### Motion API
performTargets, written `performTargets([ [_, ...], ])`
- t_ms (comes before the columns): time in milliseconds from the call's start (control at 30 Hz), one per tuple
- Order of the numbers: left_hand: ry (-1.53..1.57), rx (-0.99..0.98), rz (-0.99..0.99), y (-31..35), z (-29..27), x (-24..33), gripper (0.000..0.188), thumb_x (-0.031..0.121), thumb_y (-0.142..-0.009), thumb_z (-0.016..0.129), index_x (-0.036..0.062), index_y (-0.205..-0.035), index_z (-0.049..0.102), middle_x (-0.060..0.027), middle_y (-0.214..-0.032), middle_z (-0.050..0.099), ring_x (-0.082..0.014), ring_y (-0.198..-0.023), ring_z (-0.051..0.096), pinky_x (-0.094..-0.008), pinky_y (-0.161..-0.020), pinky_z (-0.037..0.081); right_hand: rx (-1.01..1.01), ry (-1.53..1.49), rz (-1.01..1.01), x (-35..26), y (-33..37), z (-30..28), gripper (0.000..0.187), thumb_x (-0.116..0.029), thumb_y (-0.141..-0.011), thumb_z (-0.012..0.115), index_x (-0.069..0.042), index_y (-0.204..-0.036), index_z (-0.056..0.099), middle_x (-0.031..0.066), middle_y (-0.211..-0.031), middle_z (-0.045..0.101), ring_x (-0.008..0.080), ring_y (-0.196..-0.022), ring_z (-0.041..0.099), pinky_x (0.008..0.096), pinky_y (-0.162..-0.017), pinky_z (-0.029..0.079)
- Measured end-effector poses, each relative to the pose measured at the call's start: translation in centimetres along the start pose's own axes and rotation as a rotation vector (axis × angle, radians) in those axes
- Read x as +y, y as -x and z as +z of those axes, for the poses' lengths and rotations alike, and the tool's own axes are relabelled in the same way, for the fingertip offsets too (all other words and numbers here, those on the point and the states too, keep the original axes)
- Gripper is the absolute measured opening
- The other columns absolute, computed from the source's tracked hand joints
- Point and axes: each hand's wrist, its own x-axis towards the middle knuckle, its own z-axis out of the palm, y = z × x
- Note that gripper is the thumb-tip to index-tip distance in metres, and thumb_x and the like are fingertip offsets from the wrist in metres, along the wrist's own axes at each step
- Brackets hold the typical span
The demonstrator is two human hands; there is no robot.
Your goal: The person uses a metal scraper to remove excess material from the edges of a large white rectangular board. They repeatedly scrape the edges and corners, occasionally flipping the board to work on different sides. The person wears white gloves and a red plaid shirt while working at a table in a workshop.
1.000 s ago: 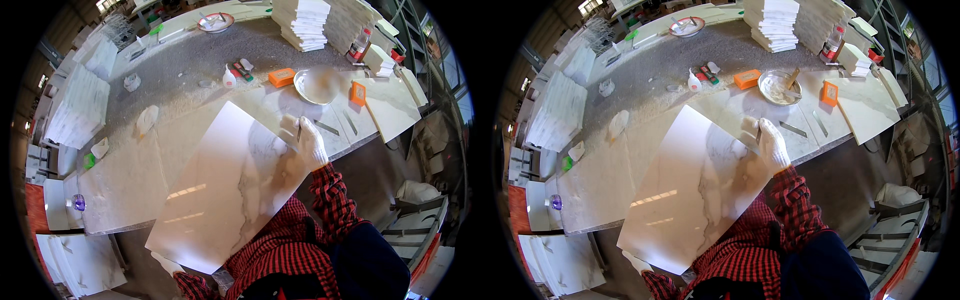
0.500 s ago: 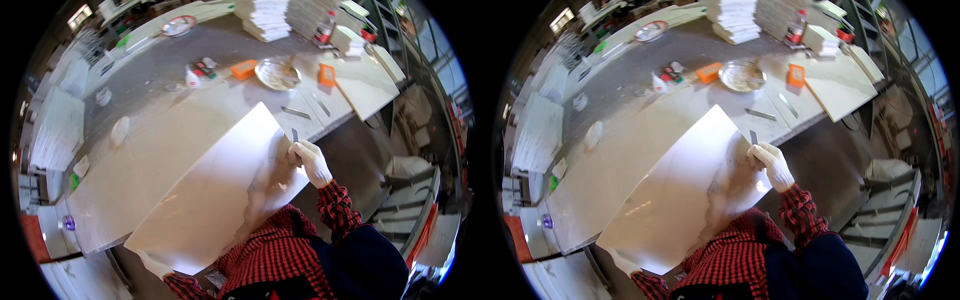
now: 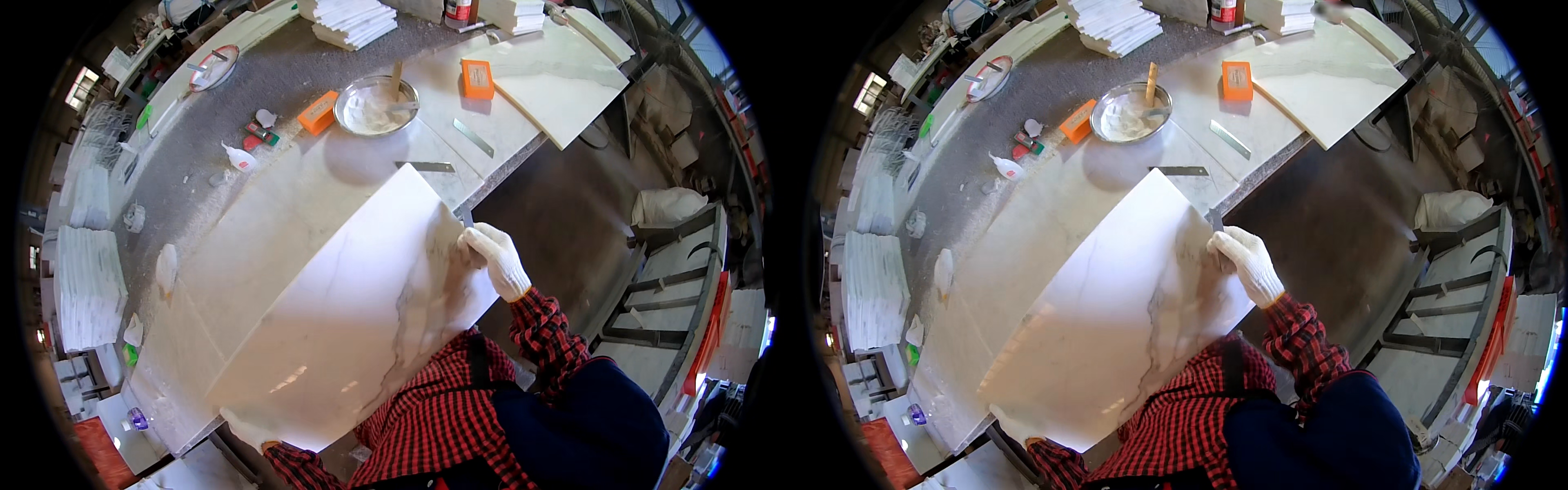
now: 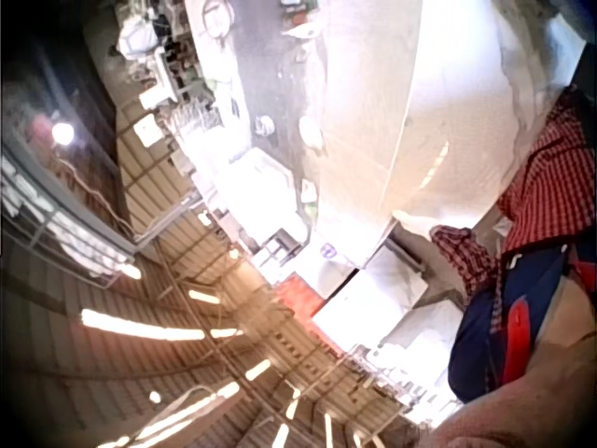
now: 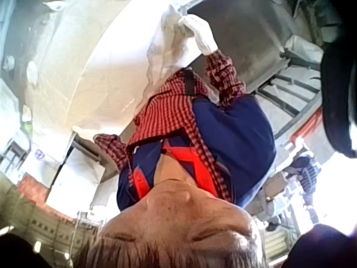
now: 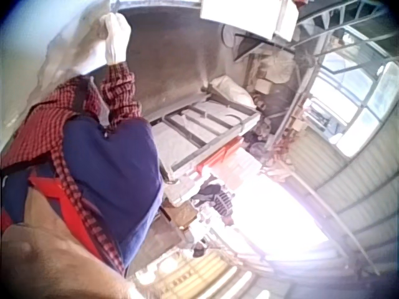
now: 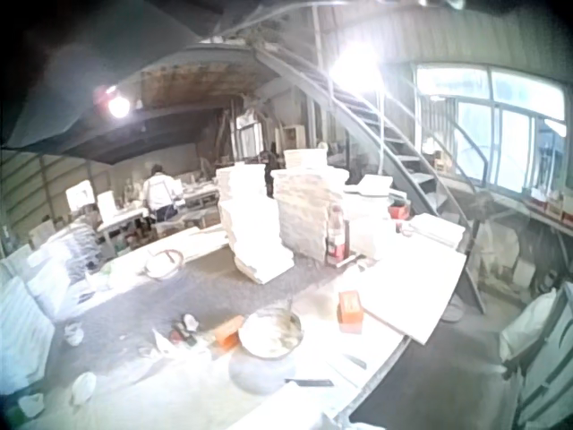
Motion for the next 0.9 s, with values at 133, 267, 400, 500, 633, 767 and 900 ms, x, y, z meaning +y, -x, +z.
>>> performTargets([
  [133, -0.103, 0.053, -0.015, 0.4, 0.6, 0.5, 0.061, 0.046, -0.106, 0.046, -0.0062, -0.134, 0.058, -0.0184, -0.128, 0.065, -0.0316, -0.107, 0.065, -0.041, -0.091, 0.054, -0.006, 0.015, 0.025, 0.0, -0.1, -0.5, 0.027, -0.028, -0.1, 0.061, -0.005, -0.088, 0.067, -0.0026, -0.071, 0.057, 0.0067, -0.063, 0.048, 0.0239, -0.059, 0.036],
  [267, -0.096, 0.048, 0.016, 0.1, -0.3, -0.3, 0.06, 0.046, -0.104, 0.049, -0.0059, -0.133, 0.058, -0.0183, -0.127, 0.065, -0.0332, -0.108, 0.065, -0.0421, -0.09, 0.054, -0.037, 0.036, 0.046, -0.3, -0.4, -0.6, 0.028, -0.028, -0.1, 0.061, -0.003, -0.088, 0.067, -0.0015, -0.071, 0.058, 0.0071, -0.063, 0.048, 0.0247, -0.06, 0.037],
  [400, -0.183, 0.274, 0.042, 4.1, 3.7, 3.3, 0.055, 0.043, -0.104, 0.051, -0.0026, -0.133, 0.06, -0.0184, -0.124, 0.066, -0.032, -0.109, 0.064, -0.0421, -0.091, 0.054, 0.048, -0.019, -0.002, -0.1, 0.2, -1.2, 0.028, -0.026, -0.101, 0.06, -0.001, -0.088, 0.067, -0.0002, -0.073, 0.059, 0.0081, -0.065, 0.05, 0.0254, -0.061, 0.039],
  [500, -0.498, 0.444, 0.297, 6.8, 5.4, 5.7, 0.067, 0.048, -0.099, 0.062, -0.0034, -0.14, 0.052, -0.0203, -0.125, 0.064, -0.0298, -0.11, 0.063, -0.0366, -0.093, 0.051, 0.24, 0.092, -0.027, 1.5, 0.5, -3.5, 0.026, -0.024, -0.101, 0.059, 0.0, -0.1, 0.069, 0.0001, -0.081, 0.065, 0.0059, -0.07, 0.054, 0.0233, -0.064, 0.041],
  [633, -0.886, -0.071, 0.899, 10.1, 10.6, 5.8, 0.066, 0.045, -0.097, 0.065, -0.0011, -0.143, 0.051, -0.0213, -0.138, 0.058, -0.0323, -0.122, 0.059, -0.0408, -0.102, 0.049, 0.371, -0.161, -0.015, 2.1, 1.5, -5.5, 0.022, -0.022, -0.101, 0.064, -0.001, -0.097, 0.066, 0.0013, -0.077, 0.063, 0.0062, -0.065, 0.054, 0.023, -0.061, 0.046],
  [767, -0.785, -1.236, 1.238, 24.7, 25.7, 10.4, 0.063, 0.035, -0.093, 0.072, 0.0017, -0.144, 0.054, -0.0181, -0.144, 0.055, -0.0363, -0.125, 0.056, -0.0443, -0.105, 0.048, 0.427, -0.086, -0.014, 2.5, 3.0, -7.3, 0.023, -0.023, -0.103, 0.061, -0.001, -0.097, 0.065, 0.0041, -0.077, 0.064, 0.0066, -0.061, 0.056, 0.0229, -0.053, 0.045],
  [900, -0.863, -1.391, 1.649, 25.2, 33.6, 7.8, 0.072, 0.047, -0.09, 0.069, 0.0081, -0.148, 0.051, -0.0163, -0.158, 0.043, -0.0394, -0.148, 0.035, -0.055, -0.122, 0.022, 0.442, -0.079, 0.021, 2.5, 4.3, -7.8, 0.027, -0.026, -0.105, 0.055, -0.001, -0.103, 0.066, 0.0036, -0.072, 0.063, 0.0061, -0.051, 0.05, 0.0231, -0.048, 0.041],
])
